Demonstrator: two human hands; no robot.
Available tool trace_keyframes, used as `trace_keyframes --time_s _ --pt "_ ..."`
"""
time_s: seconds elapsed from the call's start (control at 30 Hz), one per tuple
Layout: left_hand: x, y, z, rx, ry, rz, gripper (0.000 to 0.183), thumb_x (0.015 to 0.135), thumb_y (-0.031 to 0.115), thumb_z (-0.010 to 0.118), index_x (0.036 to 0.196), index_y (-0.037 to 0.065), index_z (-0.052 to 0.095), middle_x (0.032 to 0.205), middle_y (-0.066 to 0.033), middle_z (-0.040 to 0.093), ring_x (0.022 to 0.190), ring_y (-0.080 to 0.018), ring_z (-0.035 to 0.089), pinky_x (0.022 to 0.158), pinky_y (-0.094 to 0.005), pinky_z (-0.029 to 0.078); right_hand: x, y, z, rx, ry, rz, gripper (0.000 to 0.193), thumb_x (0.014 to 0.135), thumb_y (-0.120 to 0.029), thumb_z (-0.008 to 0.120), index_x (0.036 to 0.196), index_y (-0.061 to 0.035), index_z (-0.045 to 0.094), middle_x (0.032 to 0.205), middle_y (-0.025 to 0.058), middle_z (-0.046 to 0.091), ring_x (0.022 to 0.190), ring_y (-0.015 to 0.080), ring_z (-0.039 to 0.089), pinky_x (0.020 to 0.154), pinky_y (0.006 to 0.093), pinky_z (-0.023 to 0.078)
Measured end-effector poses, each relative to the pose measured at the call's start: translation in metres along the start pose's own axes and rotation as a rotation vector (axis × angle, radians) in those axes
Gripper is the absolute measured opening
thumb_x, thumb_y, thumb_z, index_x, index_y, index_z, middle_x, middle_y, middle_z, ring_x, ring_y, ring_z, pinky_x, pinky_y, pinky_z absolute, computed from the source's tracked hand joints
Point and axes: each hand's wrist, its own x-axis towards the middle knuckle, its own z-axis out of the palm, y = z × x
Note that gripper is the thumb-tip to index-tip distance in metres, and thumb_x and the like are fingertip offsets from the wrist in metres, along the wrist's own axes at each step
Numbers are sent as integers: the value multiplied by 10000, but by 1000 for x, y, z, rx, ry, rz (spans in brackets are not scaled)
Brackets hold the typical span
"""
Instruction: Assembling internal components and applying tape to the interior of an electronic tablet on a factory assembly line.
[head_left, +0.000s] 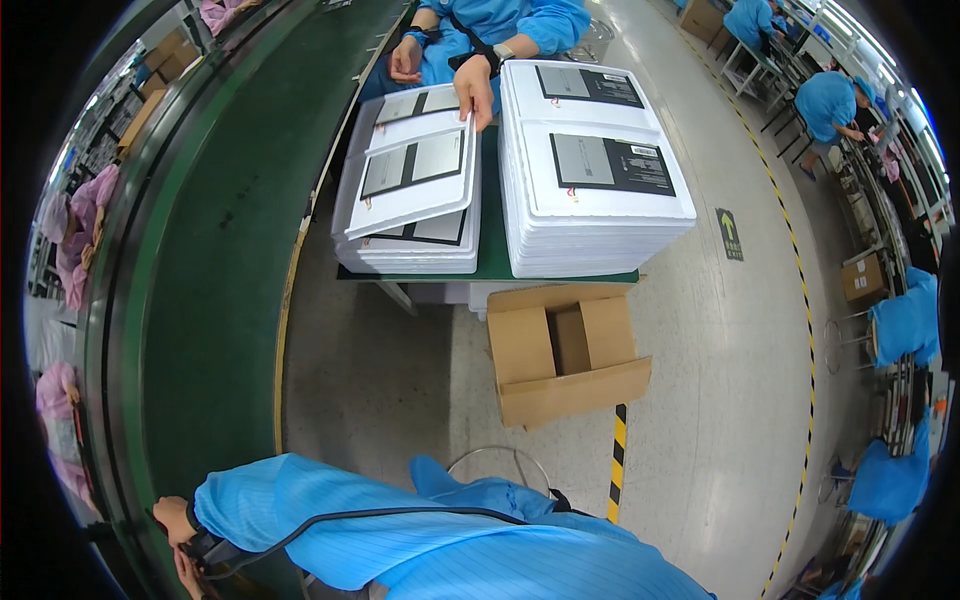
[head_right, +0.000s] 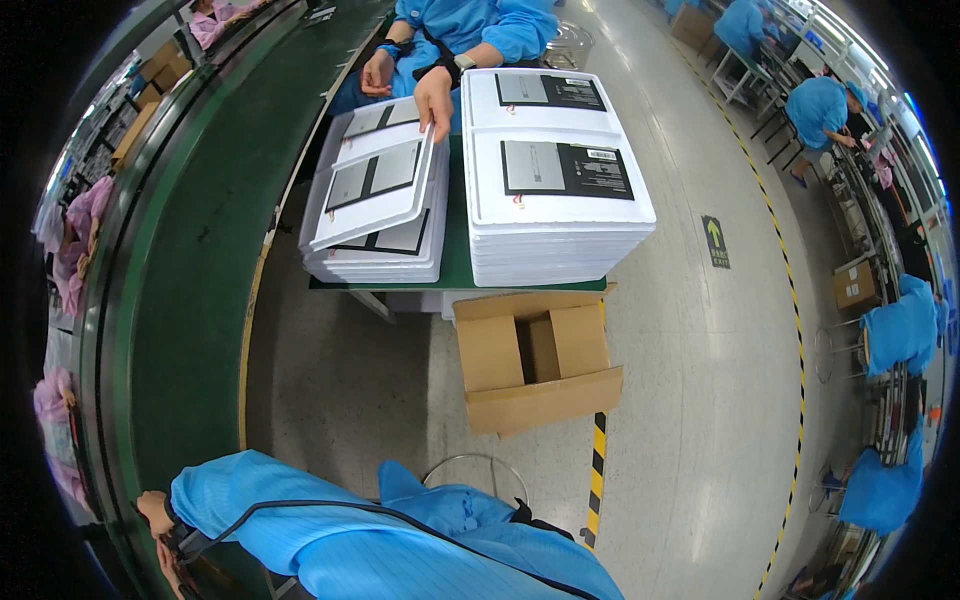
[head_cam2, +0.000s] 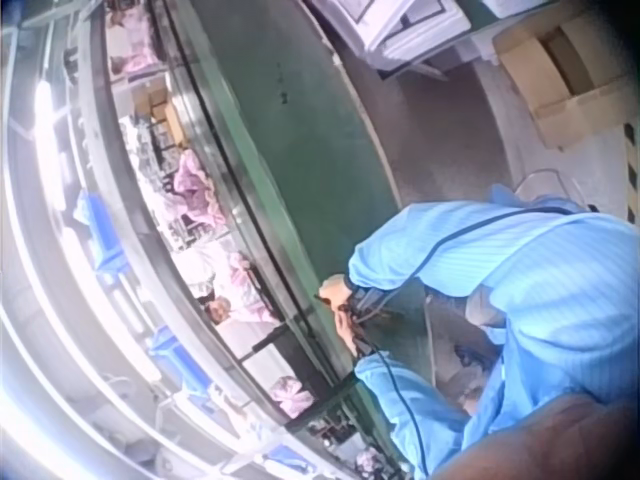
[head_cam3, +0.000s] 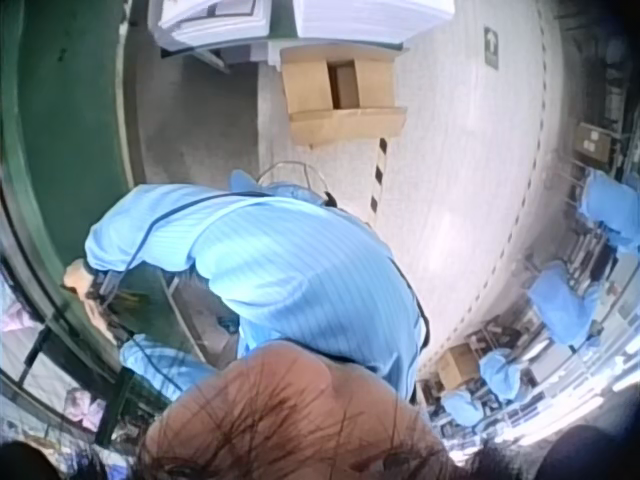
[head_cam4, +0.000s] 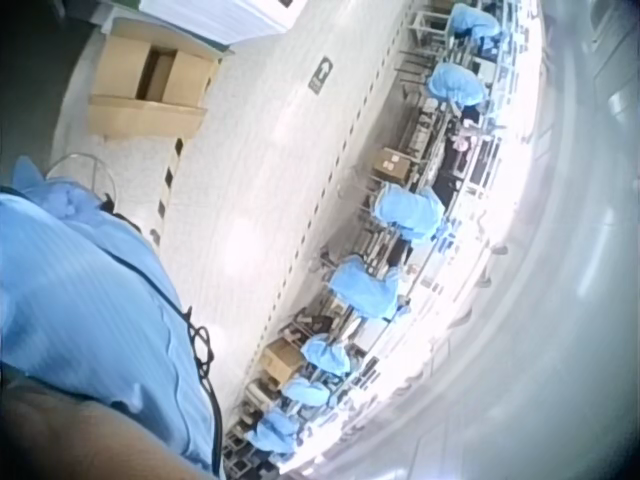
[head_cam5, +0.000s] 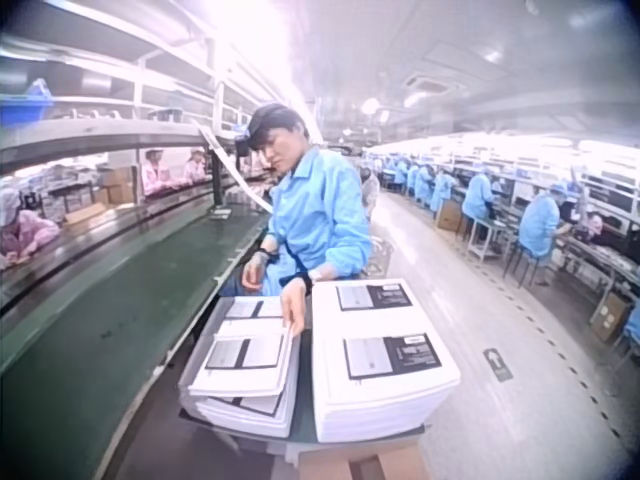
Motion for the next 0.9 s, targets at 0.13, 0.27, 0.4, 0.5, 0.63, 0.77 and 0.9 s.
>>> trace_keyframes --time_s 0.13,0.27,0.4,0.5,0.63,0.77,0.9 --pt "-17 -16 -68 -174 -263 351 417 996 186 526 1386 41 502 1347 -120 570 1279 -233 494 1085 -427 377 5 -36 37 43 -4 -68 195 538 -121 799 642 14 704 624 172 669 696 319 708 670 380 569" --pt "-51 5 -40 -186 -194 261 428 990 229 564 1372 40 522 1196 -57 583 1030 -158 476 897 -335 378 14 -22 40 -27 87 -110 169 557 -123 765 626 14 694 606 177 659 679 329 700 666 395 566" --pt "-75 10 -43 -200 -152 226 444 984 272 602 1357 40 542 1045 6 595 780 -83 458 709 -244 379 15 -21 46 87 -39 -60 166 593 -141 728 622 17 687 600 182 653 672 344 692 668 406 563" --pt "-66 3 -49 -215 -151 226 471 976 288 622 1375 52 537 985 34 594 713 -65 441 653 -222 368 16 -22 51 146 -69 -30 181 617 -158 704 623 22 683 600 184 651 672 349 690 669 408 563" --pt "-49 2 -40 -221 -139 253 357 983 292 609 1306 144 577 787 85 532 633 -3 469 512 -159 364 19 -19 45 92 -30 -58 183 608 -161 717 645 16 689 617 186 657 688 350 692 677 413 562" --pt "-26 -21 -44 -243 -177 292 358 979 309 613 1297 145 584 766 89 517 622 -4 464 508 -161 359 12 -24 37 85 -70 -69 196 581 -157 753 686 -2 698 665 184 672 717 349 694 686 421 559" --pt "-43 -13 -48 -243 -255 324 339 988 335 593 1262 135 596 779 87 531 612 -1 456 496 -162 352 8 -27 41 72 -15 -107 206 563 -149 766 699 -10 699 684 181 677 728 348 695 687 423 557"
